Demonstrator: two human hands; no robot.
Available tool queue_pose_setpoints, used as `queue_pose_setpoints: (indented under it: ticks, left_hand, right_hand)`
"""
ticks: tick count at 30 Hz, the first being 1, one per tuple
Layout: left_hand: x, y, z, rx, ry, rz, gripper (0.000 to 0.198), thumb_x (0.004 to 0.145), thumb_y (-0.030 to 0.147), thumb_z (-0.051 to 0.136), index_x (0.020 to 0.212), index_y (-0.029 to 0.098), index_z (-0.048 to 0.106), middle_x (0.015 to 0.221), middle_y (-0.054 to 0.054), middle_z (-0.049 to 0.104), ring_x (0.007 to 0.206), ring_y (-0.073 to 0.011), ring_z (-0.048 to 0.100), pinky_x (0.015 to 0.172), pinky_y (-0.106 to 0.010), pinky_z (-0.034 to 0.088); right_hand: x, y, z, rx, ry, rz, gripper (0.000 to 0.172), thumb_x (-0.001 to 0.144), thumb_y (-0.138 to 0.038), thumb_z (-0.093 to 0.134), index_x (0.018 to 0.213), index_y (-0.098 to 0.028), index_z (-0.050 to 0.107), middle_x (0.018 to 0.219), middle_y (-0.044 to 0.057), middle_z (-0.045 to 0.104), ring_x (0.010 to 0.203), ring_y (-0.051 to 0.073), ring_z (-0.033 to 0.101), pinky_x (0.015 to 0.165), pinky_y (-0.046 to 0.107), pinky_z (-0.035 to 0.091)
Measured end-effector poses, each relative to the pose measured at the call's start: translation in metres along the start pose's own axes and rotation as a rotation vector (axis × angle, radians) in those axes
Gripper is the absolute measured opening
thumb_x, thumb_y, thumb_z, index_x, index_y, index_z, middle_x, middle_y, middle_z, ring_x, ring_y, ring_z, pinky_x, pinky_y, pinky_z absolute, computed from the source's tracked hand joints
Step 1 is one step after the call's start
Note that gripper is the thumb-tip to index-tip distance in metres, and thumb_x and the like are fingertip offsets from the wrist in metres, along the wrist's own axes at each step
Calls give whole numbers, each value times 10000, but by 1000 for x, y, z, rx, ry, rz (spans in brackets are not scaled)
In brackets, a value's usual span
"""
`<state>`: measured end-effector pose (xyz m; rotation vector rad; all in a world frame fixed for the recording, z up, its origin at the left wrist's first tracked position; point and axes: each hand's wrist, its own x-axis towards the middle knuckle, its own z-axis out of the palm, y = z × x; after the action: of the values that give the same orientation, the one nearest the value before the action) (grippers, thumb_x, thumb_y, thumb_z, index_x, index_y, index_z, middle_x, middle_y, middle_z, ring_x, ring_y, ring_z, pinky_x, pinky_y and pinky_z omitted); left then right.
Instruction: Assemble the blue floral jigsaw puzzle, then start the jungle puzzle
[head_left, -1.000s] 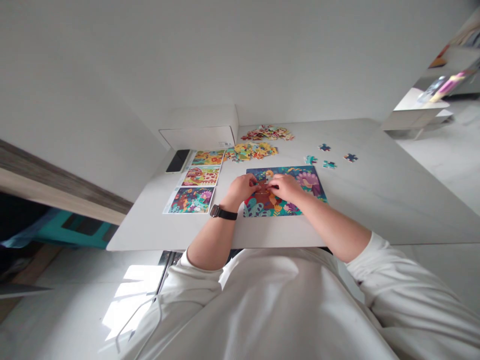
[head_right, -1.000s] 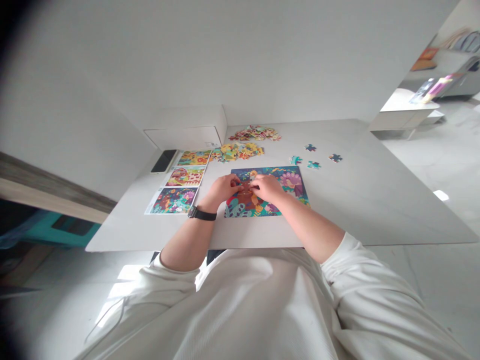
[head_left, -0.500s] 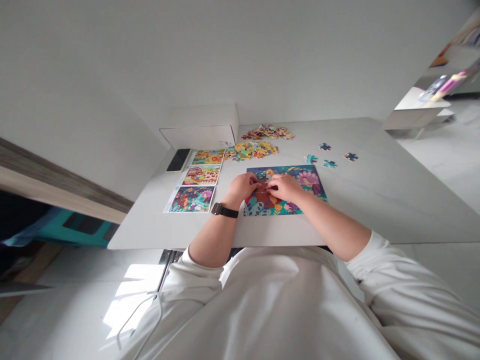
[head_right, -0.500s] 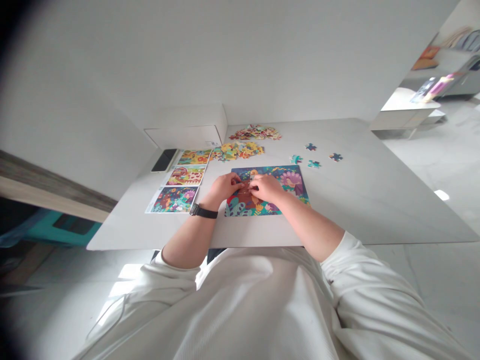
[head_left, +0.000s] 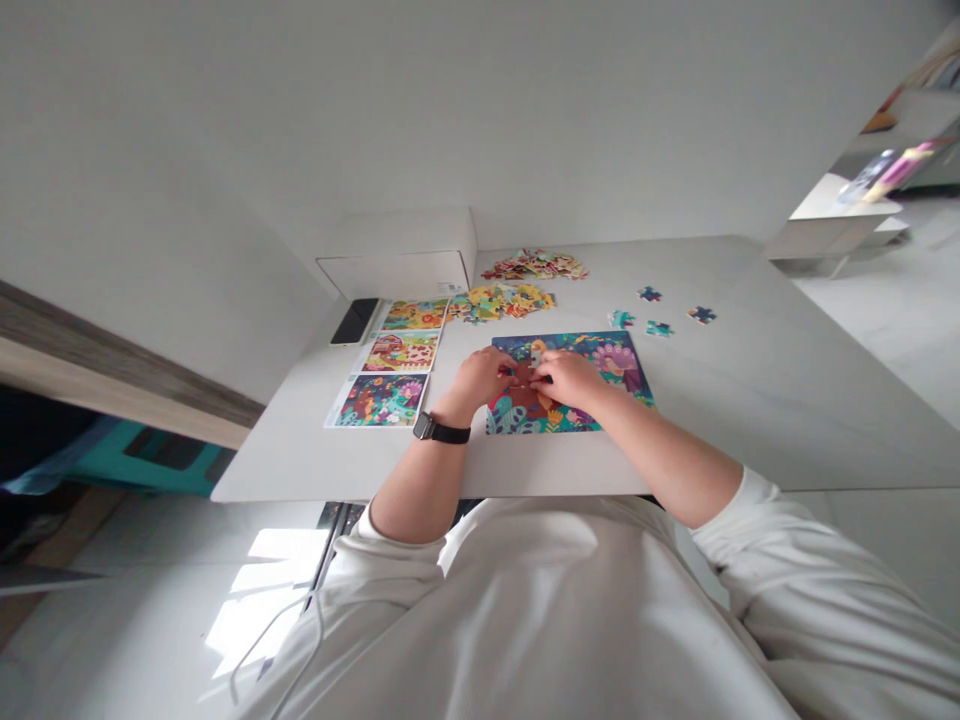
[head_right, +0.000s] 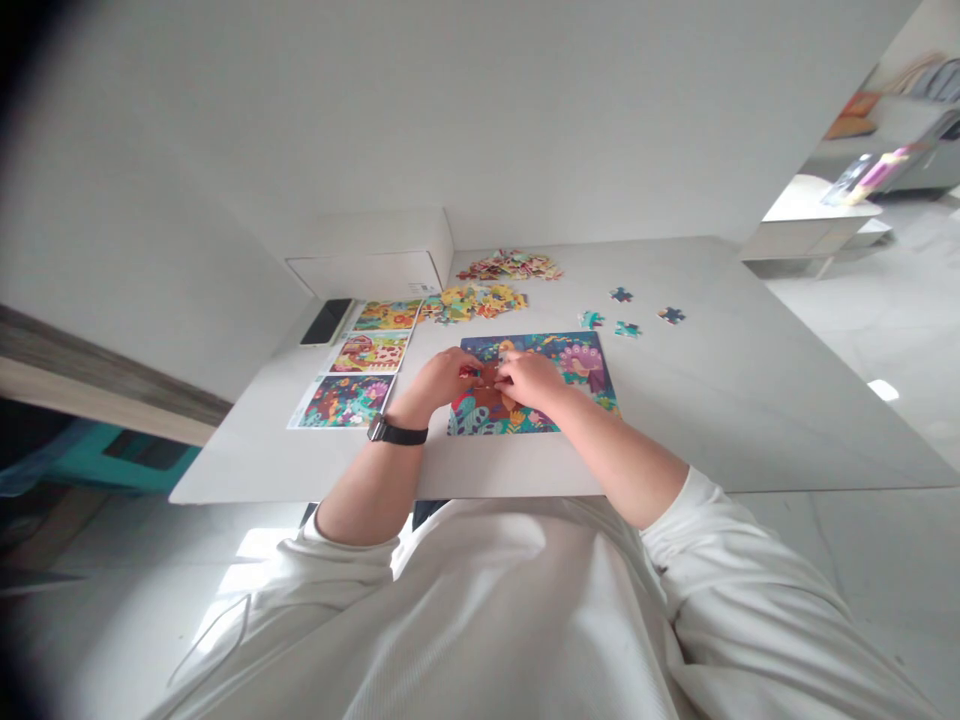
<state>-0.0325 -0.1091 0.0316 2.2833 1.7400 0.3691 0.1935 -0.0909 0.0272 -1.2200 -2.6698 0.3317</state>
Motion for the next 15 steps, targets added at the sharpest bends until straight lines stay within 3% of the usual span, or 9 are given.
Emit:
queue_pose_setpoints:
  ticks: [11,15]
  left_hand:
    - [-8,0,-3,89,-67,10,368,951,333,773,1313,286,823,1295,-135,699,1163,-301,693,1063,-384,543]
    - [-7,1,-3,75,-77,18,343,970,334,756,1299,277,831,1291,-138,703,1169,-298,697,1076,-384,540]
  right_hand:
    - [-4,-8,-8,-18,-34,11,275,1054,-360,672,1261,-313,848,1173,95,752,1049,263,715,840,340,496]
    - [-2,-7,-6,-57,-55,23,280,1063,-388,652,1206,-284,868,1149,115,746,1032,276,714,812,352,485]
